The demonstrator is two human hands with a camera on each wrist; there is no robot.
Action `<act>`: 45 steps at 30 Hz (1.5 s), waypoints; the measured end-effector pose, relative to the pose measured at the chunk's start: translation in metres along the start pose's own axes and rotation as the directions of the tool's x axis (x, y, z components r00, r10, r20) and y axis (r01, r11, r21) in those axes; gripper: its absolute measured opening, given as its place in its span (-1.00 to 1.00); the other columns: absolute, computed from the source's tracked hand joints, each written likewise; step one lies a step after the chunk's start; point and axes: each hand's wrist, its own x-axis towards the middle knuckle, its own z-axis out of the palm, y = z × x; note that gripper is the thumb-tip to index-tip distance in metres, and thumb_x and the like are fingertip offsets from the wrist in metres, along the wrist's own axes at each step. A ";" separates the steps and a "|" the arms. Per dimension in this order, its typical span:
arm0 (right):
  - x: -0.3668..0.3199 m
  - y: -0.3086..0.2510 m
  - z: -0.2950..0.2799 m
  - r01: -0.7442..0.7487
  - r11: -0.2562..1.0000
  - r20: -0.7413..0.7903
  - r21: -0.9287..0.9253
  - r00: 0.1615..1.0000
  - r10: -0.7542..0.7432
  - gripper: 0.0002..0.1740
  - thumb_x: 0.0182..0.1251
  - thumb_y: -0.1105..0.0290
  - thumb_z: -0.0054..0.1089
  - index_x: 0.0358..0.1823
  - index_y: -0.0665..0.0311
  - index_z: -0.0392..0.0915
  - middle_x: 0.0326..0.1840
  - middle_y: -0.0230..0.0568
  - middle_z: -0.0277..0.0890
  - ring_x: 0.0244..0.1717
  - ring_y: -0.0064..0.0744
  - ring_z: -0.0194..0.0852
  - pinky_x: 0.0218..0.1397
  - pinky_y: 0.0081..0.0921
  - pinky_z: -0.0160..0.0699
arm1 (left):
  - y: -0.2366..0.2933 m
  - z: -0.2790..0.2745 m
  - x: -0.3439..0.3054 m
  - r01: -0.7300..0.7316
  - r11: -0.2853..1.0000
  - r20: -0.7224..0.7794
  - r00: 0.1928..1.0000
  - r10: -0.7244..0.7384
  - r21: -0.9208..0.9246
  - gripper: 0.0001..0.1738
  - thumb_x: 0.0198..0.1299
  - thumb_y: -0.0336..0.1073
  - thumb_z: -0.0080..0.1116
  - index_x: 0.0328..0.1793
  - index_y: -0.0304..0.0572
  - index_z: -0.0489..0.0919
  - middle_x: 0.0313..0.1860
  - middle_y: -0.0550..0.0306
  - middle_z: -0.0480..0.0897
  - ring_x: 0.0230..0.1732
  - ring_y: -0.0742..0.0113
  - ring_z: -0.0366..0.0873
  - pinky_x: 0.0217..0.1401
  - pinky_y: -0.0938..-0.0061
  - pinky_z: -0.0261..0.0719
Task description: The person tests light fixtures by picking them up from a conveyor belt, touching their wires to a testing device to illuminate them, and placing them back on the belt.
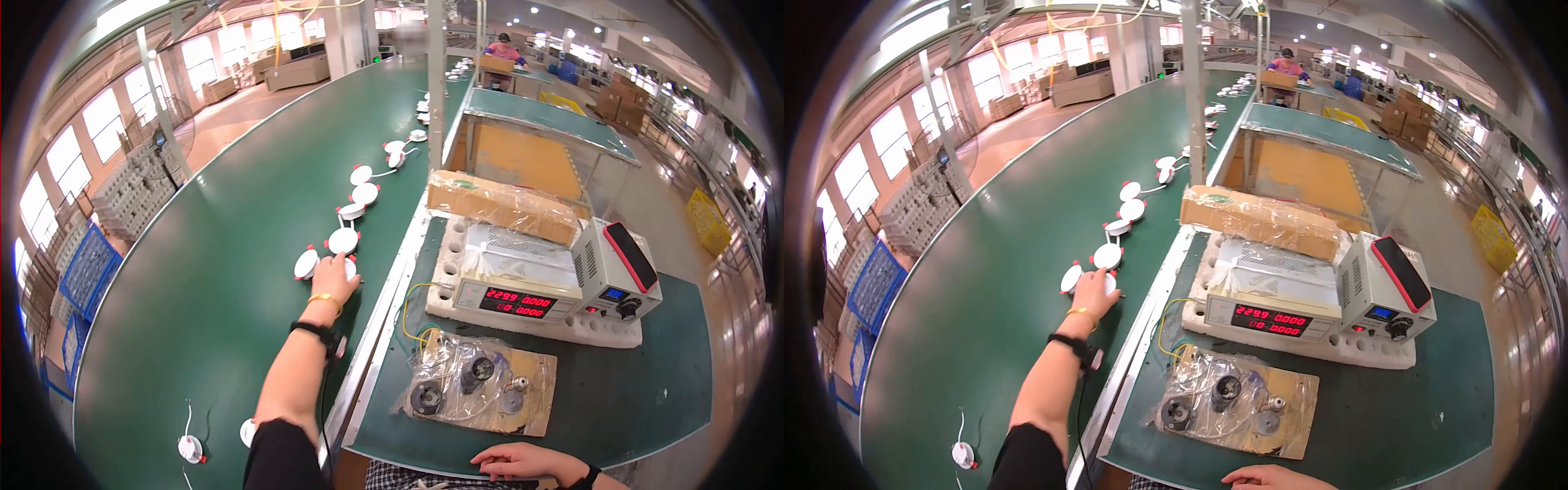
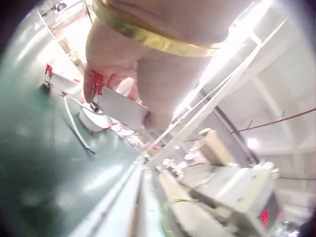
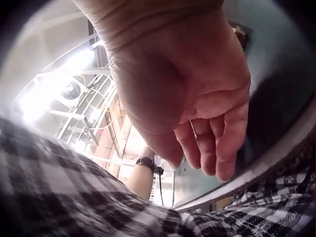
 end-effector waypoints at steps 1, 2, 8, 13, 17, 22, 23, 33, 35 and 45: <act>-0.002 -0.011 -0.001 0.049 0.988 0.031 -0.146 0.998 -0.045 -0.60 0.47 0.24 -0.02 0.24 0.23 0.43 -0.07 -0.31 0.55 -0.17 -0.60 0.54 -0.18 -0.62 0.54 | 0.004 -0.015 -0.012 -0.047 0.994 -0.031 0.999 0.044 -0.099 -0.30 0.03 -0.10 0.32 0.29 -0.20 0.38 0.09 -0.17 0.49 0.17 -0.02 0.42 0.20 0.22 0.43; -0.002 -0.016 -0.002 0.162 0.968 0.015 -0.189 0.987 -0.162 -0.63 0.48 0.23 -0.04 0.22 0.16 0.46 -0.11 -0.33 0.56 -0.18 -0.59 0.53 -0.15 -0.60 0.53 | 0.012 -0.036 -0.031 -0.092 0.977 -0.058 0.995 0.083 -0.194 -0.30 0.07 -0.09 0.28 0.30 -0.23 0.36 0.11 -0.17 0.50 0.16 0.03 0.44 0.17 0.25 0.45; 0.016 -0.092 0.009 0.453 0.891 -0.391 0.022 0.824 -0.409 -0.60 0.52 0.30 -0.17 0.20 0.41 0.41 -0.06 -0.22 0.57 -0.20 -0.54 0.53 -0.33 -0.63 0.55 | 0.087 -0.123 -0.178 0.495 -0.403 0.338 0.852 0.399 -0.770 -0.26 0.17 -0.03 0.19 0.40 -0.18 0.23 0.24 -0.16 0.44 0.19 0.08 0.48 0.25 0.13 0.49; 0.018 -0.099 0.023 0.683 0.644 -0.575 0.345 0.696 -0.430 -0.60 0.53 0.29 -0.18 0.16 0.46 0.43 -0.10 -0.20 0.56 -0.19 -0.50 0.52 -0.38 -0.62 0.52 | 0.141 -0.105 -0.262 0.542 -0.560 0.302 0.831 0.467 -0.626 -0.24 0.15 0.06 0.19 0.43 -0.01 0.22 0.34 -0.15 0.35 0.33 -0.09 0.35 0.39 -0.02 0.31; -0.009 -0.075 0.026 0.782 0.597 -0.733 0.178 0.510 -0.450 -0.64 0.53 0.31 -0.15 0.13 0.44 0.44 -0.08 -0.11 0.58 -0.20 -0.49 0.56 -0.38 -0.65 0.53 | 0.171 -0.081 -0.296 0.644 -0.588 0.319 0.760 0.567 -0.489 -0.25 0.18 0.04 0.18 0.43 -0.03 0.21 0.34 -0.13 0.34 0.32 -0.09 0.36 0.41 -0.04 0.29; -0.041 -0.053 0.031 0.787 0.614 -0.797 -0.052 0.338 -0.500 -0.71 0.49 0.38 -0.09 -0.02 0.47 0.51 -0.32 -0.19 0.57 -0.43 -0.58 0.52 -0.44 -0.73 0.50 | 0.207 -0.056 -0.325 0.743 -0.549 0.340 0.666 0.664 -0.383 -0.36 0.27 -0.05 0.07 0.41 -0.09 0.20 0.33 -0.12 0.35 0.29 -0.02 0.39 0.38 -0.03 0.31; -0.043 -0.048 0.028 0.773 0.634 -0.801 -0.035 0.358 -0.480 -0.72 0.47 0.40 -0.09 -0.07 0.48 0.53 -0.41 -0.27 0.53 -0.55 -0.66 0.44 -0.51 -0.76 0.43 | 0.207 -0.052 -0.325 0.754 -0.480 0.366 0.645 0.671 -0.447 -0.39 0.30 -0.11 0.04 0.41 -0.12 0.20 0.32 -0.10 0.37 0.29 0.03 0.40 0.37 0.04 0.33; -0.052 -0.014 0.038 0.508 0.858 -0.756 -0.078 0.531 -0.382 -0.76 0.43 0.37 -0.02 -0.16 0.38 0.58 -0.50 -0.36 0.53 -0.52 -0.69 0.48 -0.55 -0.71 0.41 | 0.247 -0.087 -0.281 -0.605 0.496 -0.240 0.751 0.615 -0.623 -0.47 0.10 -0.53 0.16 0.27 -0.18 0.45 0.19 -0.02 0.49 0.29 0.00 0.38 0.32 0.25 0.36; -0.051 -0.011 0.039 0.527 0.847 -0.767 -0.070 0.515 -0.384 -0.76 0.43 0.38 -0.02 -0.16 0.38 0.58 -0.49 -0.36 0.53 -0.52 -0.69 0.48 -0.54 -0.71 0.41 | 0.250 -0.084 -0.278 -0.699 0.514 -0.280 0.689 0.668 -0.497 -0.47 0.06 -0.52 0.20 0.23 -0.19 0.49 0.18 -0.02 0.50 0.29 -0.03 0.38 0.31 0.21 0.37; -0.038 -0.011 0.039 0.637 0.753 -0.835 -0.164 0.317 -0.450 -0.75 0.48 0.39 -0.06 -0.13 0.41 0.55 -0.48 -0.36 0.50 -0.61 -0.74 0.34 -0.56 -0.78 0.33 | 0.241 -0.061 -0.289 -0.564 0.509 -0.209 0.777 0.594 -0.650 -0.51 0.19 -0.49 0.12 0.28 -0.29 0.41 0.22 -0.09 0.47 0.35 -0.01 0.34 0.35 0.24 0.33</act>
